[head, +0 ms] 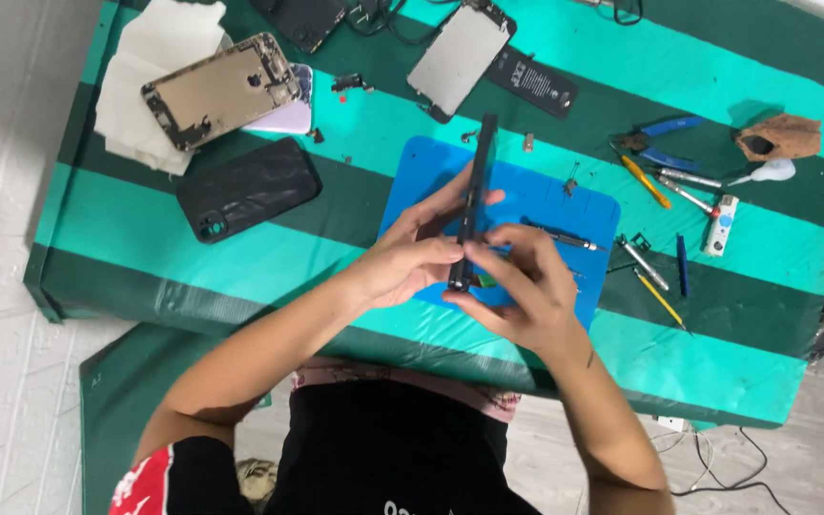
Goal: Inspecting and disassembling the internal components of a mobile phone using specialized repair tools.
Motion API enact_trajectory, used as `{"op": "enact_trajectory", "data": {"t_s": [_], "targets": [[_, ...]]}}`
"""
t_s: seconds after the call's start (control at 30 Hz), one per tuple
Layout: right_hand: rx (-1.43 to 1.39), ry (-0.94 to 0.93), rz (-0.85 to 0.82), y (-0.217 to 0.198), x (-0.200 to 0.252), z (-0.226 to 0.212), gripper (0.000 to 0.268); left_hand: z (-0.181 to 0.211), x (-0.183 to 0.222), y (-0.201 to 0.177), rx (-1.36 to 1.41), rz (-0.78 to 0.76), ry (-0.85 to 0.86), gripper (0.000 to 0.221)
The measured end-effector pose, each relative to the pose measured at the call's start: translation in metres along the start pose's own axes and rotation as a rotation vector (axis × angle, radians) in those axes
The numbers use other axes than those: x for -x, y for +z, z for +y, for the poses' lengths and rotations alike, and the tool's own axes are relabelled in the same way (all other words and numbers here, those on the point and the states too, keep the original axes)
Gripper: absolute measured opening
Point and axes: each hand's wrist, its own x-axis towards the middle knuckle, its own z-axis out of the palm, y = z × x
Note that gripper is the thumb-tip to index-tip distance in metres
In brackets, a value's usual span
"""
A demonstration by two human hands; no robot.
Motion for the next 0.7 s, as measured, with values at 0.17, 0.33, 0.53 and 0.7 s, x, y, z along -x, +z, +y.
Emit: {"op": "enact_trajectory", "data": {"t_s": [0.17, 0.33, 0.53, 0.7], "targets": [[0.104, -0.296, -0.058, -0.006, -0.002, 0.037, 0.02, 0.009, -0.025, 0.008, 0.007, 0.011, -0.095, 0.086], [0.013, -0.295, -0.054, 0.003, -0.01, 0.062, 0.008, 0.01, -0.037, 0.007, 0.057, 0.018, -0.142, 0.084], [-0.132, -0.201, -0.089, 0.011, -0.005, 0.072, 0.002, -0.008, -0.039, -0.009, 0.098, 0.061, -0.164, 0.087], [-0.148, -0.143, -0.034, -0.003, -0.007, 0.077, 0.01, -0.031, -0.035, -0.064, 0.14, 0.142, -0.15, 0.079]]}}
